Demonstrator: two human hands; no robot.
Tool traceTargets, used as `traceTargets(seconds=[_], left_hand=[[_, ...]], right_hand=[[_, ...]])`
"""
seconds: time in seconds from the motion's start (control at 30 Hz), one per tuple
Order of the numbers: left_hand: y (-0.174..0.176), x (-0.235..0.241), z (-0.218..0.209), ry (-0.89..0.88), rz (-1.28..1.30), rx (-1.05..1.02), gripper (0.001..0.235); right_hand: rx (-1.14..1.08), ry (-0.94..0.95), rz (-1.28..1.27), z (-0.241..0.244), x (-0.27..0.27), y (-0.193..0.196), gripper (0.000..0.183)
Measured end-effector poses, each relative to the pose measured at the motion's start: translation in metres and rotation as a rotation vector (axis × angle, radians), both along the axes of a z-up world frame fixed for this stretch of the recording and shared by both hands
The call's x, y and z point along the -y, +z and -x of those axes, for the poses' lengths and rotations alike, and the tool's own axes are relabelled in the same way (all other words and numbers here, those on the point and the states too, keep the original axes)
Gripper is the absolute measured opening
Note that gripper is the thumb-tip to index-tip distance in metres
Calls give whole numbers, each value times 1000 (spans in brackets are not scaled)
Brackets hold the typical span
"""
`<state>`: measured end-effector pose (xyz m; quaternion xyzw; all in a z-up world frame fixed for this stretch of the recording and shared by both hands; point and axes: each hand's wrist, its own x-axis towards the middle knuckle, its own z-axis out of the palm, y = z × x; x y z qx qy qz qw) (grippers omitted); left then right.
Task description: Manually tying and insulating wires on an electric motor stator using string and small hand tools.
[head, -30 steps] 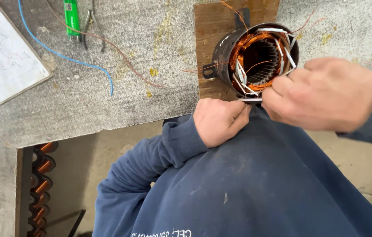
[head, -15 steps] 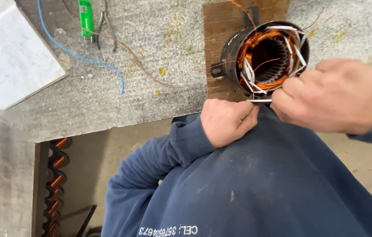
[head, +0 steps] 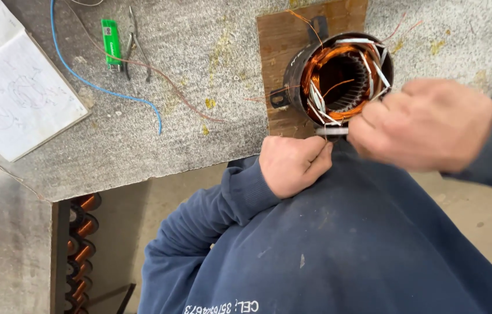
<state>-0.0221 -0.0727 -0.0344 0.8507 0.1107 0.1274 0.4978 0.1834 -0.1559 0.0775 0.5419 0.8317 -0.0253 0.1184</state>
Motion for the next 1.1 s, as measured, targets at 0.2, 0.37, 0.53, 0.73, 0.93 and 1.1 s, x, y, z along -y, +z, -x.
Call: traceTargets(seconds=[0.2, 0.37, 0.53, 0.73, 0.93, 1.1], left_hand=[[3, -2, 2, -11, 5, 43, 26], [1, -4, 0, -32, 0, 6, 29], [-1, -14, 7, -66, 16, 38, 24], [-5, -37, 23, -234, 244, 100, 10], [29, -38, 2, -161, -66, -103, 30], [48, -39, -26, -164, -648, 62, 32]], right_hand=[[-111, -16, -13, 2, 10, -8, 24], [-145, -78, -5, -4, 13, -12, 31], [-63, -394, 71, -26, 26, -11, 23], [-703, -1158, 410, -33, 122, -44, 47], [-748, -1151, 627, 21, 119, -60, 49], [-867, -945, 17, 57, 113, -77, 21]])
